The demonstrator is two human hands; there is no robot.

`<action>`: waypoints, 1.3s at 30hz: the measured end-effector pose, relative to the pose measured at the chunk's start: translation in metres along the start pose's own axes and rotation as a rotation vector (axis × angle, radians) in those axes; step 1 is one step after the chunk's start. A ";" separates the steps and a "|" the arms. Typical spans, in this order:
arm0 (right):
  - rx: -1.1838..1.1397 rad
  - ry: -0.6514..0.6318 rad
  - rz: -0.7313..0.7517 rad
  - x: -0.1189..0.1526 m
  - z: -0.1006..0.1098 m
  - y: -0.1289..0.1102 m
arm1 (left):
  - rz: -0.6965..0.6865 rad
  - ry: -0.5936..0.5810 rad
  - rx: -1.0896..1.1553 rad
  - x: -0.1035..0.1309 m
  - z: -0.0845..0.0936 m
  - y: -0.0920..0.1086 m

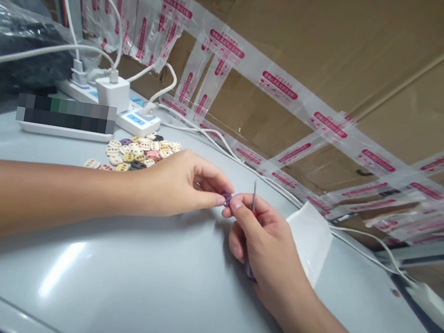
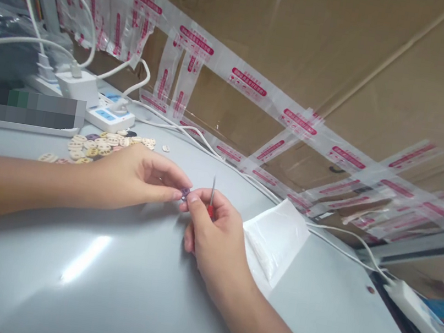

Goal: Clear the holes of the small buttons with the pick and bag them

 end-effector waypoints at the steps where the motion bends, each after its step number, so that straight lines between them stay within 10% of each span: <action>1: -0.013 -0.006 -0.009 0.000 -0.001 0.001 | 0.001 -0.001 -0.014 0.000 0.000 0.001; 39: -0.315 -0.170 -0.164 0.005 -0.011 0.009 | 0.058 0.045 -0.106 0.002 0.007 0.001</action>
Point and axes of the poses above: each hand's wrist, its own x-axis away from the middle knuckle, its own z-axis out of the back of the hand, y = z × x, the point moved 7 cm from there along -x, towards the middle knuckle, and after that the axes turned 14 degrees about -x, right-handed, at the moved point
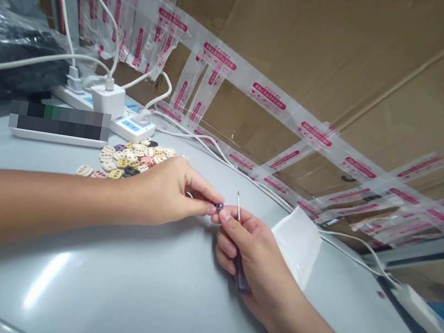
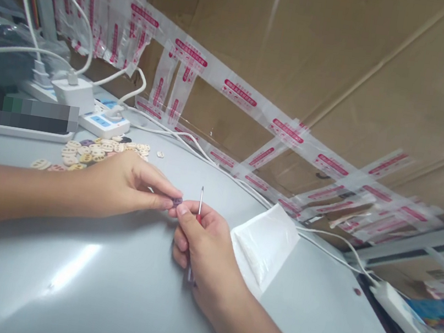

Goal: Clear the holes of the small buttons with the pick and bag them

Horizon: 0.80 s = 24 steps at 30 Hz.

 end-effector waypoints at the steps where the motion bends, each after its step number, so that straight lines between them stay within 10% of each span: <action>1: -0.005 0.000 0.002 0.000 0.000 0.000 | 0.003 0.002 0.001 0.000 0.000 0.000; 18: 0.085 0.025 0.052 -0.001 0.005 -0.009 | -0.118 0.025 0.032 0.003 -0.002 0.008; 24: 0.140 0.031 0.094 0.002 0.003 -0.012 | -0.372 0.156 -0.277 0.011 0.004 0.025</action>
Point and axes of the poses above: each hand's wrist, its own x-axis away from the middle knuckle, its own z-axis out of the back of the hand, y = z × x, the point moved 7 cm from there along -x, towards the middle knuckle, and after that the axes turned 14 degrees about -x, right-handed, at the moved point
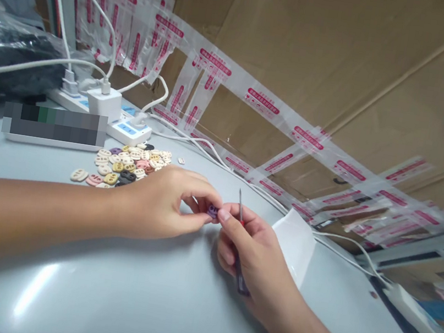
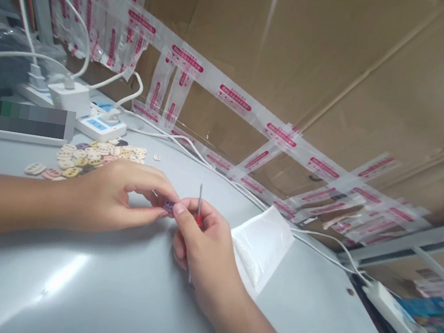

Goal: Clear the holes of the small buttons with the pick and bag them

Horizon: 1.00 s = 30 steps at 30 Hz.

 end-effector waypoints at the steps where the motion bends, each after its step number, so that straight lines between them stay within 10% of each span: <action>1: -0.002 -0.002 0.000 0.000 0.000 0.000 | -0.048 0.018 -0.030 0.001 0.001 0.003; 30: -0.067 -0.100 -0.050 0.001 -0.006 0.003 | -0.217 0.014 -0.074 0.005 0.002 0.013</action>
Point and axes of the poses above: each hand's wrist, its own x-axis away from the middle knuckle, its own z-axis out of the back of the hand, y = z × x, the point moved 7 cm from there along -x, towards the middle knuckle, and after that the axes turned 14 degrees about -x, right-handed, at the moved point
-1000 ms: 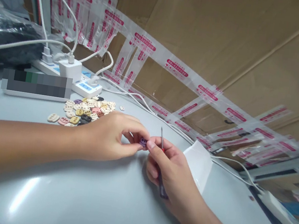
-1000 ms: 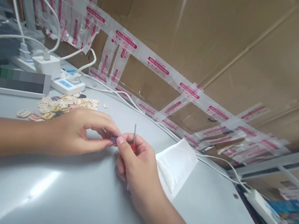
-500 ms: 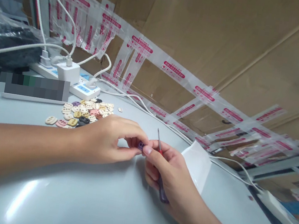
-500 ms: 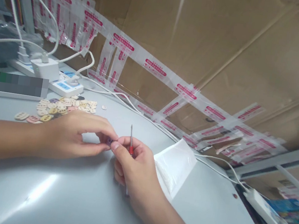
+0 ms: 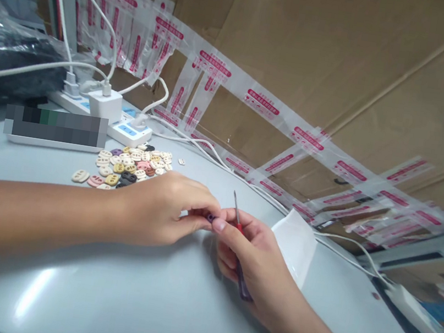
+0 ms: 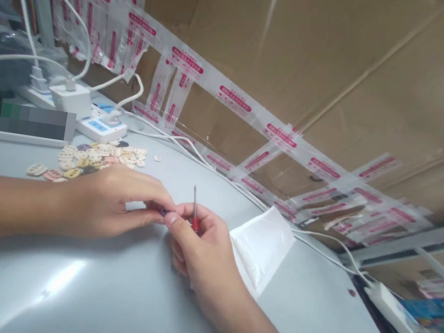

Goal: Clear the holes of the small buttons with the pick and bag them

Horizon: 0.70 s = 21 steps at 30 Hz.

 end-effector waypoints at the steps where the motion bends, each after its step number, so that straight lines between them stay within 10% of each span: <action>1: 0.003 0.000 -0.001 0.000 0.000 0.000 | 0.005 -0.006 -0.003 0.000 -0.001 0.000; 21: 0.033 0.009 0.016 -0.001 0.003 -0.004 | 0.057 -0.048 -0.045 0.000 -0.004 -0.005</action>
Point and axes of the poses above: each hand's wrist, its own x-axis away from the middle knuckle, its own z-axis out of the back of the hand, y = z × x, the point moved 7 cm from there along -x, towards the middle knuckle, and after that the axes turned 14 degrees about -x, right-handed, at the moved point
